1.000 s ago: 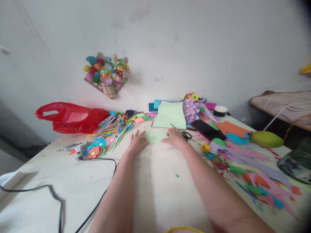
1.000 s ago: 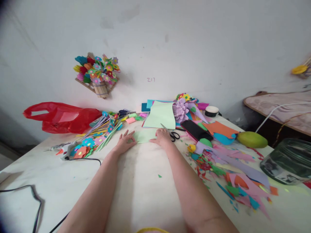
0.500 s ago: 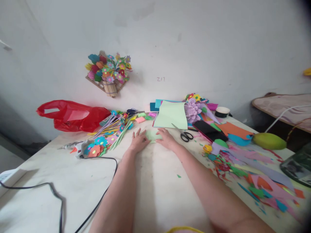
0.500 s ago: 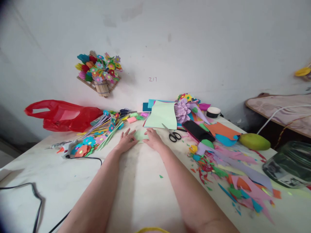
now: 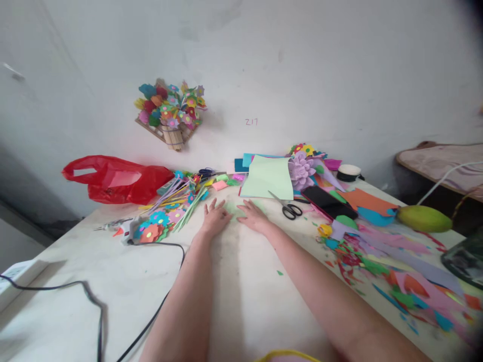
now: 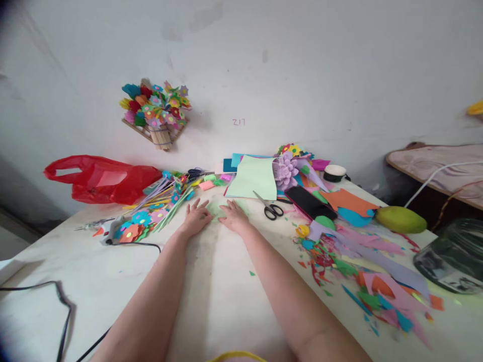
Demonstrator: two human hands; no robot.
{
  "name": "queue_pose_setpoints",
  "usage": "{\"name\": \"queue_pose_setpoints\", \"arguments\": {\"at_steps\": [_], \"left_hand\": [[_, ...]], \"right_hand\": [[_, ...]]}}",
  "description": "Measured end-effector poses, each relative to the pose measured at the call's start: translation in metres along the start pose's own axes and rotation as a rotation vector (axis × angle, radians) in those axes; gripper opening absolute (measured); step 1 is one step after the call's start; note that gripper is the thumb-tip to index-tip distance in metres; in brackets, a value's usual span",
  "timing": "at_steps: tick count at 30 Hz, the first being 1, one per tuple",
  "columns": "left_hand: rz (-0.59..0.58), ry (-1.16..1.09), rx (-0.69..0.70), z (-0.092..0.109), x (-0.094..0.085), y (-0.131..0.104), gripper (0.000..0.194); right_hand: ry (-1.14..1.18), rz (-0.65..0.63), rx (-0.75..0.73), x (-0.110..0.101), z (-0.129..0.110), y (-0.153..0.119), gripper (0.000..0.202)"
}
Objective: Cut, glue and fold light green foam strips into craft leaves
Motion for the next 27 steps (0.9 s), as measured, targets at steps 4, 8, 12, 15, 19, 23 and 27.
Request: {"name": "queue_pose_setpoints", "arguments": {"at_steps": [4,8,12,15,19,23,27], "left_hand": [[0.077,-0.069,-0.133,-0.009,-0.007,0.000,0.019],[0.145,-0.192,-0.182,-0.021,-0.019,-0.001,0.014],[0.174,-0.340,-0.124,-0.033,-0.026,-0.015,0.020],[0.178,-0.432,-0.067,-0.039,-0.025,-0.029,0.029],[0.206,-0.366,-0.021,-0.038,-0.023,-0.038,0.033],[0.236,-0.329,-0.009,-0.037,-0.021,-0.037,0.025],[0.238,-0.409,0.006,-0.039,-0.018,-0.036,0.018]], "right_hand": [[-0.073,-0.154,0.038,-0.007,-0.006,0.001,0.059],[-0.126,-0.193,0.037,-0.009,-0.007,0.001,0.059],[-0.140,-0.185,0.029,-0.005,-0.005,0.000,0.056],[-0.152,-0.173,0.043,-0.003,-0.005,-0.002,0.053],[-0.176,-0.148,0.059,-0.003,-0.007,-0.005,0.052],[-0.189,-0.128,0.075,-0.002,-0.011,-0.005,0.054],[-0.185,-0.106,0.108,0.001,-0.013,-0.003,0.061]]}}
Point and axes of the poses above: each hand's wrist, its own y-axis towards the middle knuckle, its own x-axis out of the palm, z = x × y, the point moved 2 cm from there along y, towards the middle knuckle, and after that the axes turned 4 degrees about x, right-handed, at the moved point
